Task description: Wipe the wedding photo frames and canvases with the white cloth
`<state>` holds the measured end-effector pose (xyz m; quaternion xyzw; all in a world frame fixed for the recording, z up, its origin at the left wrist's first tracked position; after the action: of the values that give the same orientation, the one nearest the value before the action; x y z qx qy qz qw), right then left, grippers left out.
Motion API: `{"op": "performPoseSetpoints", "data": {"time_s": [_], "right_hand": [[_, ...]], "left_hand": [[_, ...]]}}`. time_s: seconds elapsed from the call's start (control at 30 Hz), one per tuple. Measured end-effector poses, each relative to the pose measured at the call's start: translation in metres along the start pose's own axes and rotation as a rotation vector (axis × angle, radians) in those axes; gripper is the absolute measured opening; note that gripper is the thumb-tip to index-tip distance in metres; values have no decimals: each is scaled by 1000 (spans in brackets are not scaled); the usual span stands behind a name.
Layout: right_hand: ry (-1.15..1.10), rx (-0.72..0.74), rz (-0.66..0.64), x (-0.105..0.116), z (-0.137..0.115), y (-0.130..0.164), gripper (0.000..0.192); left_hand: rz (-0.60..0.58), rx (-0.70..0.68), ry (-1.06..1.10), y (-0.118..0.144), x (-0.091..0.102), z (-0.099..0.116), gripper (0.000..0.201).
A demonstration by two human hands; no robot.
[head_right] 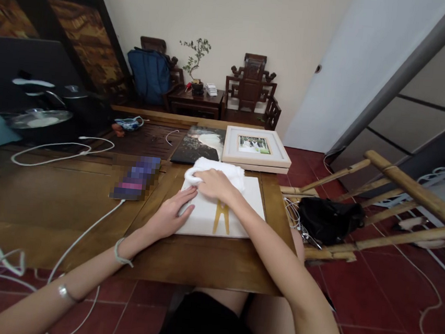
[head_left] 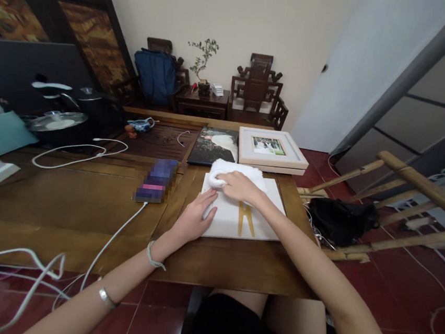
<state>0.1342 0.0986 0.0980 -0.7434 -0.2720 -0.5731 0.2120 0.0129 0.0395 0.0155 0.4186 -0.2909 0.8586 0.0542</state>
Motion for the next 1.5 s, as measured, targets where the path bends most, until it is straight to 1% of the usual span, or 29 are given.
{"op": "performPoseSetpoints", "data": {"time_s": [0.07, 0.13, 0.17, 0.23, 0.3, 0.37, 0.47, 0.53, 0.6, 0.67, 0.8, 0.9, 0.97, 1.03, 1.1, 1.2, 1.3, 1.37, 1.43, 1.5], "right_hand": [[-25, 22, -17, -1, -8, -16, 39], [-47, 21, -30, -2, -10, -26, 38], [-56, 15, -31, -2, -7, -28, 39], [-70, -3, -22, 2, 6, -25, 41], [-76, -30, -7, 10, 28, -13, 44], [-75, -79, 9, 19, 55, 8, 44], [-63, -185, 52, 28, 91, 48, 44], [-51, -245, 92, 26, 101, 78, 44], [-38, -270, 109, 16, 97, 108, 43], [-24, -238, 98, 2, 81, 138, 39], [-31, -12, 74, -19, 36, 189, 33], [-47, 105, 45, -25, 19, 208, 32], [-37, 115, 33, -25, 20, 206, 28], [-26, 93, 23, -23, 28, 194, 25], [-33, 66, 3, -19, 40, 172, 24], [-66, 28, -26, -7, 61, 133, 19], [-74, -86, -26, 7, 85, 95, 29], [-62, -175, -29, 13, 99, 76, 35], [-52, -224, -31, 17, 106, 65, 36], [-47, -228, -33, 17, 104, 66, 35]], "left_hand": [[-1, -2, 4, -1, 1, 0, 39], [-9, -4, 8, -1, 2, -1, 39], [-15, -7, 8, -1, 2, -2, 39], [-22, -12, 5, -2, 2, -2, 40], [-20, -14, 0, -2, 2, -3, 40], [-12, -14, 1, -2, 2, -3, 39], [-6, -19, 10, -3, 1, -4, 38], [-3, -22, 19, -3, 0, -5, 38], [1, -18, 29, -3, -1, -7, 38], [2, -7, 42, -4, -2, -8, 38], [-6, 41, 73, -3, -4, -9, 38], [-10, 62, 70, -1, -6, -9, 40], [-10, 57, 50, 0, -8, -8, 41], [-17, 47, 33, 1, -8, -7, 42], [-27, 38, 26, 1, -9, -6, 42], [-32, 33, 29, 1, -8, -7, 41], [-34, 31, 33, 1, -7, -7, 41], [-30, 29, 33, 1, -7, -7, 41], [-22, 28, 34, 1, -7, -7, 41], [-15, 30, 36, 1, -7, -7, 41]]}}
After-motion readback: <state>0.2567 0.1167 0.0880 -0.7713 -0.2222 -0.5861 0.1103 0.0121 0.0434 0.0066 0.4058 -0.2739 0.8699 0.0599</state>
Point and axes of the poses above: each hand's wrist, its own y-axis away from the middle knuckle, its own x-axis out of the back of the hand, z = x × y, the point moved 4 cm from there along -y, towards the middle knuckle, and after that the axes turned 2 degrees about -y, right-handed, at the moved point
